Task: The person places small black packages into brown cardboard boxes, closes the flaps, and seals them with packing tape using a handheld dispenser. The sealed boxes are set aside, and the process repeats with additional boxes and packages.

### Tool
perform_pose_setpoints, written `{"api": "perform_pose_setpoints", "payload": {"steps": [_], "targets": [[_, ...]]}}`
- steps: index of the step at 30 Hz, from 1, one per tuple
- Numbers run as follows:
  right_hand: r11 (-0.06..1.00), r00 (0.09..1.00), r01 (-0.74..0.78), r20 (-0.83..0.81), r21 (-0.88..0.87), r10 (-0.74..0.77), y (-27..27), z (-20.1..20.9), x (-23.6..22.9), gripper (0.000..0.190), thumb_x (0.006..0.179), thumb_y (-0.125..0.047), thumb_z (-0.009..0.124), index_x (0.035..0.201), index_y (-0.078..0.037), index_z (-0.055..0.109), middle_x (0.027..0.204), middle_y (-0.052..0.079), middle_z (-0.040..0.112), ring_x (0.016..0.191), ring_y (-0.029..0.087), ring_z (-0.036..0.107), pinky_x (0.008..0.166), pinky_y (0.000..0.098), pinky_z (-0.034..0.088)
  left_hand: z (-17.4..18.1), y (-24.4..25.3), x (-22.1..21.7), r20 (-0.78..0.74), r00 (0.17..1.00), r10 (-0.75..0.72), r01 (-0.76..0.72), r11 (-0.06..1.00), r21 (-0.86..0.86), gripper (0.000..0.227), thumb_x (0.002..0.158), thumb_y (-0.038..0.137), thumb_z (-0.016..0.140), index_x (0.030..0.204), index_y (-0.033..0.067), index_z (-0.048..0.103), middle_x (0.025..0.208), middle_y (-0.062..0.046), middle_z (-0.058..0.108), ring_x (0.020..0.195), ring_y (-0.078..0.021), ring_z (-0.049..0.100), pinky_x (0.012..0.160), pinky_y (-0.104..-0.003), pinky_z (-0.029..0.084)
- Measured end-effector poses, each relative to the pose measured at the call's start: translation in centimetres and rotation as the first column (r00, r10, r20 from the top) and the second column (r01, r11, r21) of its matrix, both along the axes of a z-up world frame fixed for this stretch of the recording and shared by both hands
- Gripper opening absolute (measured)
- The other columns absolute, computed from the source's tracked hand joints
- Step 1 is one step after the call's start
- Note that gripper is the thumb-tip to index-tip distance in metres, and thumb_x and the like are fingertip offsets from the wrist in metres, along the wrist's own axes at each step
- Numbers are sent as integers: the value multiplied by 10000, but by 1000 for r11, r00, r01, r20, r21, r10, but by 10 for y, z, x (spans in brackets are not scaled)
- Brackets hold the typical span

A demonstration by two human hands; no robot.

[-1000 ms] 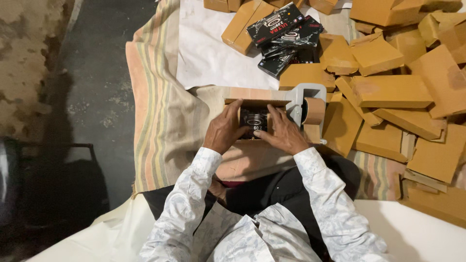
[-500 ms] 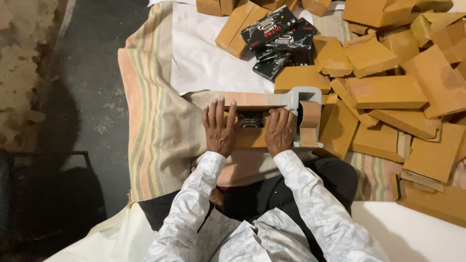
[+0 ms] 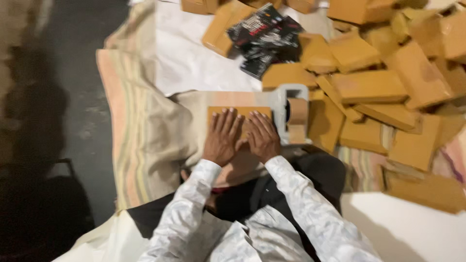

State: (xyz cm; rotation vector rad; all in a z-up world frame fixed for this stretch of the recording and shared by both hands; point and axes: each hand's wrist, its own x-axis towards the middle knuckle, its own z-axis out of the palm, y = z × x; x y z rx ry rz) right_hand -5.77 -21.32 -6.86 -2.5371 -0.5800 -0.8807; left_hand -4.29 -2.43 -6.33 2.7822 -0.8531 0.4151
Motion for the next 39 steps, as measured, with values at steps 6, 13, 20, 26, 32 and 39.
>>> {"api": "perform_pose_setpoints", "payload": {"steps": [6, 13, 20, 26, 32, 39], "targets": [[951, 977, -10, -200, 308, 75, -6, 30, -55, 189, 997, -107, 654, 1150, -13, 714, 1213, 138, 706, 1209, 332, 648, 1097, 457, 489, 20, -13, 7, -122, 978, -168, 175, 983, 48, 1004, 830, 782, 519, 1612, 203, 269, 1687, -111, 211, 1565, -348, 144, 1238, -643, 60], [780, 891, 447, -295, 438, -345, -77, 52, -79, 208, 987, -181, 654, 1048, 17, 636, 1039, 151, 573, 930, 300, 602, 843, 414, 481, 38, -68, 31, -232, 917, -325, 378, 895, 236, 1290, 648, 809, 742, 1643, 299, 98, 1713, -155, 63, 1559, -402, 106, 1194, -715, 112], [282, 639, 699, -751, 657, 164, -106, 19, -47, 277, 976, -214, 709, 863, 36, 674, 887, 77, 624, 832, 170, 543, 787, 356, 438, 46, -100, 46, -327, 880, -344, 403, 905, 133, 1358, 571, 686, 887, 1596, 398, 44, 1687, -156, -40, 1552, -447, 131, 1185, -736, 129], [358, 711, 617, -691, 701, 129, -112, 23, -37, 222, 871, -98, 787, 768, 89, 727, 1211, 29, 643, 1075, 147, 629, 903, 300, 495, 46, -107, 48, -342, 877, -336, 391, 914, 105, 1365, 558, 672, 906, 1585, 439, 37, 1693, -132, -25, 1517, -473, 215, 1185, -740, 134], [239, 718, 632, -673, 737, 177, -109, 62, -61, 278, 896, -53, 777, 1147, -57, 656, 1145, 199, 637, 1018, 247, 628, 888, 318, 506, 45, -102, 48, -349, 876, -332, 372, 927, 52, 1448, 561, 666, 900, 1614, 250, -2, 1704, -101, 50, 1534, -414, 233, 1197, -704, 147], [282, 728, 598, -656, 750, 200, -98, 54, -107, 203, 919, -111, 751, 945, 90, 761, 1137, 61, 650, 1000, 137, 625, 873, 279, 489, 42, -100, 47, -342, 882, -325, 362, 931, 50, 1449, 585, 703, 872, 1604, 172, -11, 1696, -81, 60, 1529, -375, 226, 1213, -663, 141]]}}
